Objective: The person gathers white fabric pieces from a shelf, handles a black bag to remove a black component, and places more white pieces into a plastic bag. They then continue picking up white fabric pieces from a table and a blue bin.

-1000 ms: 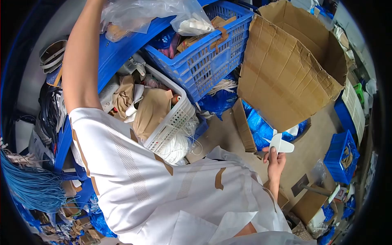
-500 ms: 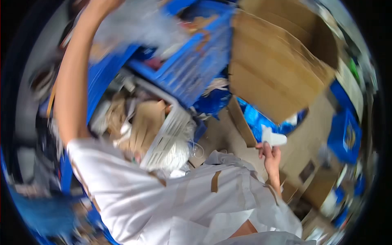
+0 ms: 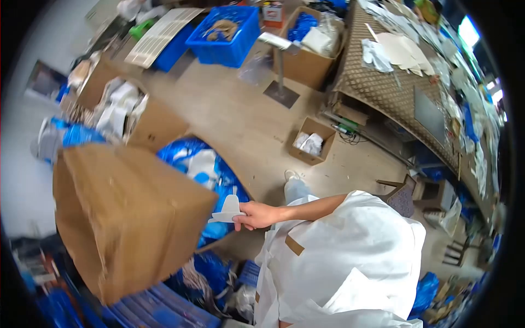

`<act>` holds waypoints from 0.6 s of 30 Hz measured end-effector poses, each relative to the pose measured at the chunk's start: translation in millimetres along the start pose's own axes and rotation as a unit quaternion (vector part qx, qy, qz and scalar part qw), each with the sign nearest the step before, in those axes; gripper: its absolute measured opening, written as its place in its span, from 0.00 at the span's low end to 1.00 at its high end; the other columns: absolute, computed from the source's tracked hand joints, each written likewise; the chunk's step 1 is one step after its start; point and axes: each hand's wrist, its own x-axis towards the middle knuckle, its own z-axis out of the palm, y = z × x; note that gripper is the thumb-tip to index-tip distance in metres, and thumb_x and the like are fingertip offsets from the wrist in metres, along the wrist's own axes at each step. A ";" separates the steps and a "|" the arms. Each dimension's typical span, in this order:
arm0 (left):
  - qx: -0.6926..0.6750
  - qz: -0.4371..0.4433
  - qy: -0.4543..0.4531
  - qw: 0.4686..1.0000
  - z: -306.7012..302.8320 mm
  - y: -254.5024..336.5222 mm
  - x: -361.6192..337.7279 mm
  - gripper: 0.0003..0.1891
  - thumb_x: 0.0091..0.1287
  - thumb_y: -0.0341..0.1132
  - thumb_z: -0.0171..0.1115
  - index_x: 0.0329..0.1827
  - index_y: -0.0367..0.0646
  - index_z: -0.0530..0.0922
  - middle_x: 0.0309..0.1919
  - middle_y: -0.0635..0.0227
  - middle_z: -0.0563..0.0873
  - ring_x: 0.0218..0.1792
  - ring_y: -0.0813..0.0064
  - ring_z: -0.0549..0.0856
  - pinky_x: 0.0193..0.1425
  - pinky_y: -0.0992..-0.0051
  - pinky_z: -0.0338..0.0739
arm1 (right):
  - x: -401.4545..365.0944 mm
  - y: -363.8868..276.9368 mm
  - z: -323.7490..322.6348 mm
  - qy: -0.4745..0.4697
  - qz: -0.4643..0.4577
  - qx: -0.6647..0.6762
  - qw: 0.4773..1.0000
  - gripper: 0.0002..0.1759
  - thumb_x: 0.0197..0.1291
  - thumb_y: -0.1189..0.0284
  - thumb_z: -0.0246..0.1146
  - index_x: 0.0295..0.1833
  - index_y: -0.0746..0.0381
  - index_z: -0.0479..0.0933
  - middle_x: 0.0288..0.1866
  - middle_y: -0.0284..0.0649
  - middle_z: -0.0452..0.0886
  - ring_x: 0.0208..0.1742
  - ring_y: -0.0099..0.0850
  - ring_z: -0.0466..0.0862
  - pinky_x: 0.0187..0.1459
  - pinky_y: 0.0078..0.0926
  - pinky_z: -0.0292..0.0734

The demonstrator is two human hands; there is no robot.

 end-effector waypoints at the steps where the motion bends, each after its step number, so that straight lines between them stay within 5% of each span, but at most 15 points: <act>1: -0.074 0.025 0.019 0.997 15.5 43.6 4.5 0.13 0.69 0.29 0.51 0.53 0.32 0.76 0.47 0.49 0.83 0.48 0.59 0.83 0.55 0.62 0.77 | 5.1 -2.3 -25.9 0.017 0.004 0.025 1.000 0.13 0.73 0.66 0.50 0.52 0.64 0.71 0.35 0.33 0.84 0.22 0.22 0.75 0.28 0.24 0.76; 3: -0.249 0.089 0.021 0.964 42.2 124.6 23.7 0.13 0.71 0.29 0.51 0.54 0.31 0.75 0.48 0.50 0.83 0.49 0.61 0.84 0.56 0.64 0.77 | 11.9 -21.0 -75.5 0.041 0.001 0.049 0.998 0.14 0.74 0.63 0.49 0.51 0.63 0.73 0.35 0.33 0.83 0.20 0.21 0.71 0.25 0.23 0.72; 6: -0.507 0.178 -0.078 0.840 100.7 237.2 69.6 0.13 0.73 0.28 0.51 0.56 0.30 0.74 0.50 0.51 0.84 0.50 0.64 0.84 0.58 0.68 0.78 | 25.8 -68.8 -146.2 0.006 0.003 0.100 0.995 0.16 0.74 0.62 0.49 0.47 0.62 0.75 0.33 0.32 0.83 0.20 0.18 0.71 0.22 0.21 0.69; 7: -0.547 0.030 -0.161 0.821 86.9 339.6 82.6 0.16 0.72 0.27 0.53 0.60 0.29 0.72 0.49 0.47 0.83 0.51 0.58 0.84 0.61 0.66 0.76 | 29.7 -87.1 -171.5 -0.006 0.026 0.090 0.996 0.17 0.74 0.60 0.50 0.44 0.62 0.76 0.31 0.31 0.83 0.20 0.17 0.70 0.21 0.19 0.67; 8: -0.567 0.076 -0.183 0.800 106.4 396.5 100.5 0.19 0.73 0.32 0.55 0.62 0.29 0.70 0.51 0.47 0.82 0.52 0.58 0.83 0.60 0.67 0.76 | 40.1 -92.0 -191.0 0.004 0.025 0.096 0.995 0.17 0.74 0.60 0.50 0.44 0.62 0.76 0.31 0.31 0.83 0.20 0.17 0.70 0.21 0.19 0.67; 10: -0.735 0.112 -0.216 0.633 132.3 485.6 127.1 0.20 0.68 0.28 0.53 0.61 0.25 0.69 0.55 0.44 0.79 0.57 0.53 0.80 0.63 0.64 0.74 | 66.1 -98.2 -228.0 -0.035 -0.023 0.126 0.991 0.19 0.73 0.58 0.50 0.42 0.62 0.77 0.28 0.30 0.83 0.20 0.16 0.71 0.20 0.19 0.66; 13: -0.748 0.062 -0.246 0.613 167.6 551.9 169.1 0.23 0.73 0.36 0.54 0.64 0.29 0.66 0.51 0.50 0.81 0.46 0.63 0.84 0.51 0.72 0.78 | 96.7 -105.1 -272.9 -0.014 -0.024 0.094 0.995 0.20 0.73 0.57 0.50 0.44 0.63 0.78 0.27 0.31 0.82 0.21 0.18 0.72 0.21 0.21 0.67; 14: -0.661 0.040 -0.273 0.698 172.7 568.4 192.2 0.18 0.73 0.34 0.52 0.59 0.28 0.71 0.47 0.52 0.82 0.39 0.67 0.83 0.45 0.72 0.77 | 112.3 -103.0 -289.5 -0.015 -0.030 0.060 0.998 0.20 0.73 0.57 0.50 0.44 0.63 0.78 0.26 0.32 0.82 0.21 0.19 0.73 0.22 0.22 0.68; 18: -0.515 0.101 -0.326 0.787 185.8 633.7 296.9 0.12 0.72 0.30 0.53 0.40 0.27 0.79 0.35 0.61 0.83 0.32 0.76 0.80 0.38 0.77 0.75 | 176.9 -88.8 -357.3 0.002 0.002 -0.021 1.000 0.20 0.73 0.58 0.49 0.46 0.63 0.77 0.26 0.32 0.81 0.24 0.22 0.74 0.28 0.23 0.71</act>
